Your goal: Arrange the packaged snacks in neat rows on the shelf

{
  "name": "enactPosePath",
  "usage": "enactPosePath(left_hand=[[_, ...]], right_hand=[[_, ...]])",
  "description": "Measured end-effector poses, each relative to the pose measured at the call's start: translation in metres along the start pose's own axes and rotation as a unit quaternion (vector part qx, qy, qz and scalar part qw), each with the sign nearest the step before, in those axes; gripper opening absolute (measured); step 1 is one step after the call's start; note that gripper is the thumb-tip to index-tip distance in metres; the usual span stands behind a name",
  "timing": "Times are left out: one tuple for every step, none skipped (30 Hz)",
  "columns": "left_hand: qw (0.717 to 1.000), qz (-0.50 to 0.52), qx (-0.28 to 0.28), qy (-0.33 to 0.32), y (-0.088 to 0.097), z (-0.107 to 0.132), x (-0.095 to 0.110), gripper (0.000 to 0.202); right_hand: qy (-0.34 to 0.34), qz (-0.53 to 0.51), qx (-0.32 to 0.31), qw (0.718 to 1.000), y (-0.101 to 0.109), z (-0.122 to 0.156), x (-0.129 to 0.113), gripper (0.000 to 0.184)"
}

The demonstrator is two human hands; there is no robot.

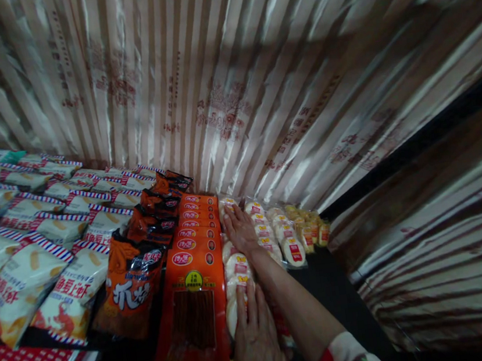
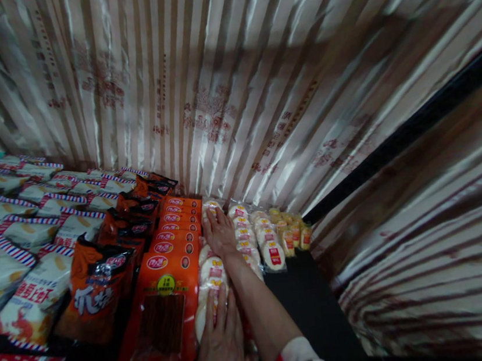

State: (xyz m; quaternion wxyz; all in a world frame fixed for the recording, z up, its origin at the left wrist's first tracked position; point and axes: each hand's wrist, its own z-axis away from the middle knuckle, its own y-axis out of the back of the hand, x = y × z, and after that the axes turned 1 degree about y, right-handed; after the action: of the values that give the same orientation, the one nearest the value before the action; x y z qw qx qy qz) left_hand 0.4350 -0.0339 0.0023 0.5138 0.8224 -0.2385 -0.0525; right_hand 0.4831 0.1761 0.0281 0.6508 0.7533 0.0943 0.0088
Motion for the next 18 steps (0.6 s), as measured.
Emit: enactPosePath(left_hand=[[1.0,-0.002,-0.005,-0.001,-0.0001,0.0001,0.0,0.069],[1.0,-0.003,-0.008,-0.001,-0.0005,0.0004,-0.0002,0.068],[1.0,-0.002,-0.01,-0.001,-0.0011,0.0007,-0.0005,0.067],[1.0,0.001,-0.011,-0.001,-0.0017,0.001,-0.0007,0.066],[1.0,0.006,-0.012,-0.004,-0.0024,0.0012,-0.001,0.065],[1.0,0.013,-0.015,-0.005,-0.0029,0.0015,-0.0012,0.063],[1.0,0.019,-0.018,-0.005,-0.0031,0.0016,-0.0013,0.062],[1.0,0.024,-0.02,-0.004,-0.0029,0.0015,-0.0014,0.061],[0.999,0.027,-0.021,-0.001,-0.0024,0.0012,-0.0014,0.06],[0.999,0.028,-0.024,0.003,-0.0015,0.0007,-0.0015,0.059],[0.999,0.03,-0.028,0.005,-0.0004,0.0,-0.0016,0.059],[0.999,0.031,-0.033,0.005,0.0008,-0.0009,-0.0018,0.058],[0.999,0.034,-0.036,0.003,0.0021,-0.0018,-0.0022,0.057],[0.999,0.035,-0.039,0.002,0.0032,-0.0027,-0.0028,0.057],[0.999,0.036,-0.039,0.0,0.0041,-0.0034,-0.0036,0.057],[0.999,0.035,-0.037,-0.001,0.0047,-0.0037,-0.0046,0.056],[0.999,0.032,-0.032,-0.004,0.0051,-0.0038,-0.0055,0.055],[0.999,0.028,-0.026,-0.005,0.0051,-0.0035,-0.0063,0.054]], right_hand=[[-0.001,0.0,-0.002,1.0,0.0001,-0.0001,-0.0002,0.051],[-0.002,0.0,-0.004,1.0,0.0004,-0.0001,-0.0005,0.051],[-0.001,-0.001,-0.004,1.0,0.0007,-0.0001,-0.0008,0.051],[0.002,-0.003,-0.005,1.0,0.001,0.0001,-0.0011,0.051],[0.006,-0.004,-0.005,1.0,0.0013,0.0002,-0.0013,0.051],[0.01,-0.005,-0.003,1.0,0.0014,0.0004,-0.0014,0.051],[0.012,-0.006,-0.001,1.0,0.0013,0.0004,-0.0014,0.051],[0.012,-0.006,0.003,1.0,0.001,0.0004,-0.0012,0.05],[0.011,-0.006,0.005,1.0,0.0005,0.0003,-0.0009,0.05],[0.01,-0.004,0.006,1.0,-0.0001,0.0001,-0.0005,0.05],[0.009,-0.002,0.006,1.0,-0.0007,-0.0002,0.0,0.05],[0.009,-0.001,0.004,1.0,-0.0013,-0.0006,0.0004,0.05],[0.009,0.0,0.002,1.0,-0.0018,-0.0009,0.0008,0.05],[0.01,0.0,-0.001,1.0,-0.002,-0.0011,0.0011,0.05],[0.009,0.0,-0.002,1.0,-0.0019,-0.0012,0.0011,0.051],[0.008,-0.001,-0.003,1.0,-0.0017,-0.0012,0.0009,0.051],[0.005,-0.002,-0.004,1.0,-0.0012,-0.0011,0.0005,0.051],[0.002,-0.002,-0.004,1.0,-0.0007,-0.0009,-0.0001,0.051]])
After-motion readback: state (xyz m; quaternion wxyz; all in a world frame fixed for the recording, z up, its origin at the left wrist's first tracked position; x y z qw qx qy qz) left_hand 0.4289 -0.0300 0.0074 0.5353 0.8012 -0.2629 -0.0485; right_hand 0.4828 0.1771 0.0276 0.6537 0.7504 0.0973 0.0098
